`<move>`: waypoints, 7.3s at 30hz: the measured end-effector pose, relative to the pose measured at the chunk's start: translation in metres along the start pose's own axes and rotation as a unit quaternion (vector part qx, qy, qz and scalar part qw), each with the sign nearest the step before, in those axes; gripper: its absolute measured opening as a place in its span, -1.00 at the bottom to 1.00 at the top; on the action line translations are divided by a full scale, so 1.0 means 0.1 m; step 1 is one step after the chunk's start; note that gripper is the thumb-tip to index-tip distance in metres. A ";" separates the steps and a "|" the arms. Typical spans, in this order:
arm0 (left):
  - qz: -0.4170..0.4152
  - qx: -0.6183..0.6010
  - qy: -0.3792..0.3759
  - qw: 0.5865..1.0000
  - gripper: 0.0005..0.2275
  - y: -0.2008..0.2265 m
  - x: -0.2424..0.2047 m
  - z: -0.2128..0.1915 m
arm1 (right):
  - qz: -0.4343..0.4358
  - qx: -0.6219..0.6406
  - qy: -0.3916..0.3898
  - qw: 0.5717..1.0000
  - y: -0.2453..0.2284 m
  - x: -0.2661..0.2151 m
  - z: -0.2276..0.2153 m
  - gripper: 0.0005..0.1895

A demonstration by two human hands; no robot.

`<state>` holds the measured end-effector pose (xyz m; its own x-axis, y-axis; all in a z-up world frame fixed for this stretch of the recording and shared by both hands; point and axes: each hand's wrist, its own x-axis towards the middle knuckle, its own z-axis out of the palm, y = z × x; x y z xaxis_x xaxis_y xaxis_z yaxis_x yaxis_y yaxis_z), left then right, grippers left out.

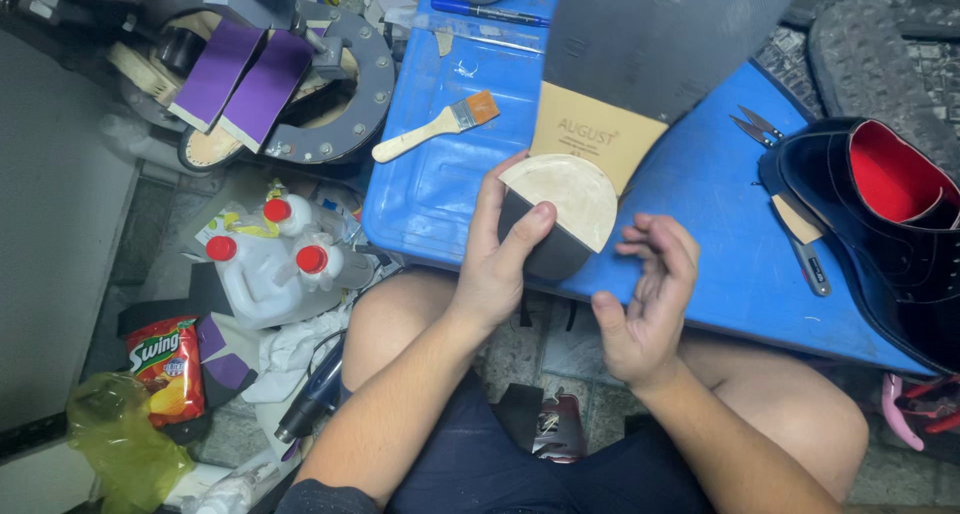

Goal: The person trims excess material from the sole of a black dress shoe using a utility knife. They rotate the shoe to access different edges and remove small strips of material, then place the shoe aside.

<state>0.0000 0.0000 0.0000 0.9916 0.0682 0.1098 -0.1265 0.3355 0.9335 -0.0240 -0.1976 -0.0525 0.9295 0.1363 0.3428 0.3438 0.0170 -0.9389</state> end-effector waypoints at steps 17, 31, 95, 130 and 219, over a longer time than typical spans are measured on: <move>-0.003 0.021 -0.055 0.998 -0.50 -0.05 0.03 0.24 | 0.067 -0.035 -0.063 0.995 -0.29 0.50 -0.20 -0.23; 0.020 -0.014 -0.048 0.999 -0.48 -0.20 0.09 0.15 | 0.259 0.307 0.026 0.915 0.03 0.53 -0.47 -0.31; 0.081 0.001 -0.069 0.994 -0.58 -0.19 -0.01 0.41 | -0.012 -0.007 0.002 1.000 -0.29 0.38 -0.05 -0.01; -0.230 -0.290 0.230 0.900 -0.63 -0.77 -1.12 0.07 | 0.157 0.187 -0.094 0.965 -0.06 0.14 -0.63 -0.07; 0.263 0.387 0.233 0.853 -0.49 0.64 -1.55 -0.95 | -0.124 -0.359 0.017 0.925 -0.91 -0.45 -0.25 -0.46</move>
<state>-0.1646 0.1001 0.0107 0.6626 0.4437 0.6034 -0.3157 -0.5651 0.7622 -0.0934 -0.2297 0.0184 0.8092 0.1857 0.5574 0.5368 -0.6194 -0.5729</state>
